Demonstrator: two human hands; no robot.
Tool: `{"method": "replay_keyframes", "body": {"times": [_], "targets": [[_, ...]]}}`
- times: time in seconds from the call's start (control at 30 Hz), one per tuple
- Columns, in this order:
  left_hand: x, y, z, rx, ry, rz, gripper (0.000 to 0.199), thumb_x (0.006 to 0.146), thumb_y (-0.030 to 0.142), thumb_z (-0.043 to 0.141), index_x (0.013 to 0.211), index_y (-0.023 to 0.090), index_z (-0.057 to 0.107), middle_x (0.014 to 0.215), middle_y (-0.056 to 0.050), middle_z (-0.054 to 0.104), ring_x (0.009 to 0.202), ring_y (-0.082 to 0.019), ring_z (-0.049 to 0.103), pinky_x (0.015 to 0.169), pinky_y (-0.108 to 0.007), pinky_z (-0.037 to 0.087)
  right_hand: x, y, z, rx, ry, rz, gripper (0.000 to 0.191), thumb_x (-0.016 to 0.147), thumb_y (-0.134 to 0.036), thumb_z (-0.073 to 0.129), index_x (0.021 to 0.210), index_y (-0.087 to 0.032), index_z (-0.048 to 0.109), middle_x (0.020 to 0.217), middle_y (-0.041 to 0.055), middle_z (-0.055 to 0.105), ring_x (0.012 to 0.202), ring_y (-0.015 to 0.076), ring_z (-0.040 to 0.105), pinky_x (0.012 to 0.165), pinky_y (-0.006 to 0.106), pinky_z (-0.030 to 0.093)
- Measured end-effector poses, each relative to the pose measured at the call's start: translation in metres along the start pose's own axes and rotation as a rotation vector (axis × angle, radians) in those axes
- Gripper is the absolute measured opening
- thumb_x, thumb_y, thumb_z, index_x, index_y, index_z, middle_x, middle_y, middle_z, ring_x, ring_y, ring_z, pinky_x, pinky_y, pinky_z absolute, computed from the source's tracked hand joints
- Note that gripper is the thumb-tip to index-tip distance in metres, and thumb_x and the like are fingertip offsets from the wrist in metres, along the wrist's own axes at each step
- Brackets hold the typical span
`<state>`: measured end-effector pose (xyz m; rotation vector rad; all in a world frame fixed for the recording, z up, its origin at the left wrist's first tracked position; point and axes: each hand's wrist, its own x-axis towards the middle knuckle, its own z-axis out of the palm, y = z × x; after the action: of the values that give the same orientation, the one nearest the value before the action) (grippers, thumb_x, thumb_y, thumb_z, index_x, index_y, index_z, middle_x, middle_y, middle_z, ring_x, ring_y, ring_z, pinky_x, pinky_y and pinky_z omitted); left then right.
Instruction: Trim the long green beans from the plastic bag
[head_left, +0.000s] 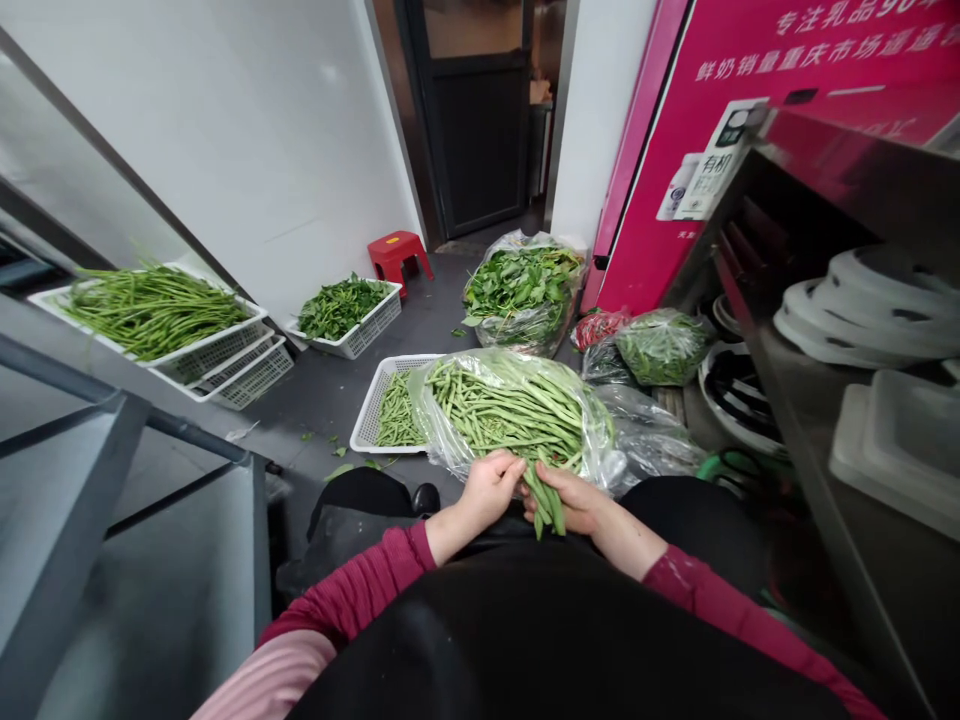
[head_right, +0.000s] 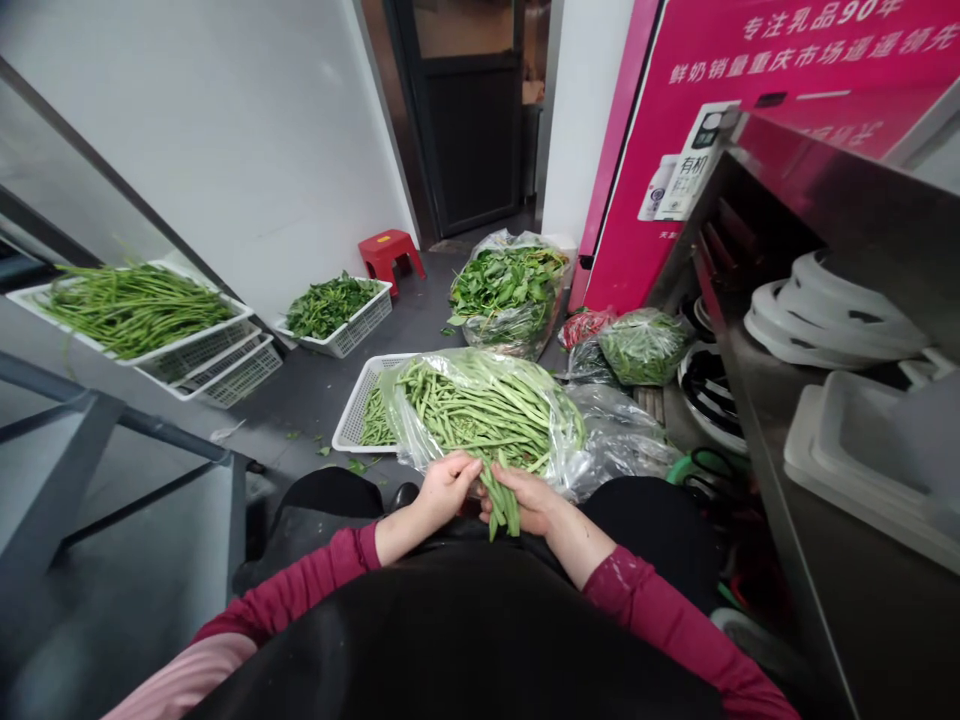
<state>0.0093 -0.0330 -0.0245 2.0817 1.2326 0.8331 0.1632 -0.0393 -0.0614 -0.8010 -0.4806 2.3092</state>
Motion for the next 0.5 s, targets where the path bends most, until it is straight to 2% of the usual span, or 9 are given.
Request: {"method": "replay_keyframes", "body": {"times": [0.07,0.13,0.2,0.27,0.37,0.43,0.5], "targets": [[-0.001,-0.013,-0.001,0.251,-0.065,0.174,0.035,0.085,0.03,0.033,0.065,0.013,0.056,0.065,-0.003,0.053,0.063,-0.011,0.051,0.059,-0.022,0.04,-0.004,0.004,0.004,-0.046,-0.021,0.019,0.02,0.067,-0.028,0.064,0.079,-0.017,0.053,0.061,-0.0031,0.055,0.048,0.0088,0.051,0.051,0.026,0.044],[0.001,-0.024,-0.006,0.469,-0.212,0.309,0.028,0.084,0.027,0.036,0.071,0.014,0.057,0.069,-0.004,0.053,0.065,-0.012,0.05,0.059,-0.023,0.04,-0.006,0.005,0.006,-0.123,0.021,0.034,0.019,0.064,-0.021,0.066,0.075,-0.017,0.051,0.056,-0.005,0.052,0.044,0.0074,0.048,0.047,0.023,0.042],[0.006,-0.035,-0.013,0.621,-0.363,0.36,0.02,0.081,0.024,0.041,0.077,0.015,0.058,0.074,-0.005,0.054,0.069,-0.014,0.05,0.061,-0.024,0.04,-0.008,0.003,0.005,-0.173,0.064,0.03,0.018,0.063,-0.019,0.066,0.073,-0.017,0.051,0.052,-0.0055,0.05,0.041,0.0071,0.045,0.044,0.022,0.04],[0.015,-0.045,-0.019,0.728,-0.387,0.284,0.017,0.079,0.019,0.043,0.087,0.017,0.058,0.085,-0.006,0.054,0.08,-0.016,0.05,0.067,-0.026,0.04,-0.01,-0.004,0.001,-0.138,0.108,-0.005,0.016,0.064,-0.019,0.065,0.073,-0.016,0.052,0.052,-0.0051,0.05,0.041,0.0069,0.045,0.043,0.022,0.04],[0.029,-0.058,-0.016,0.826,-0.261,0.083,0.031,0.078,0.015,0.043,0.108,0.02,0.05,0.105,-0.009,0.049,0.097,-0.02,0.045,0.076,-0.031,0.039,-0.012,-0.018,-0.01,0.067,0.234,-0.089,0.012,0.069,-0.02,0.059,0.078,-0.015,0.055,0.056,-0.003,0.054,0.045,0.0074,0.049,0.051,0.024,0.045],[0.038,-0.063,-0.005,0.845,-0.277,0.023,0.031,0.078,0.018,0.045,0.109,0.017,0.049,0.103,-0.01,0.05,0.097,-0.022,0.045,0.077,-0.033,0.038,-0.012,-0.026,-0.018,0.177,0.317,-0.121,0.01,0.072,-0.022,0.054,0.078,-0.015,0.055,0.059,-0.0011,0.057,0.048,0.0094,0.052,0.055,0.027,0.047],[0.046,-0.065,0.007,0.852,-0.338,0.01,0.022,0.078,0.02,0.046,0.099,0.015,0.054,0.094,-0.01,0.053,0.092,-0.022,0.047,0.075,-0.033,0.037,-0.012,-0.029,-0.025,0.192,0.334,-0.147,0.01,0.074,-0.026,0.052,0.074,-0.016,0.055,0.058,-0.0006,0.056,0.049,0.0109,0.053,0.055,0.029,0.048]]}}
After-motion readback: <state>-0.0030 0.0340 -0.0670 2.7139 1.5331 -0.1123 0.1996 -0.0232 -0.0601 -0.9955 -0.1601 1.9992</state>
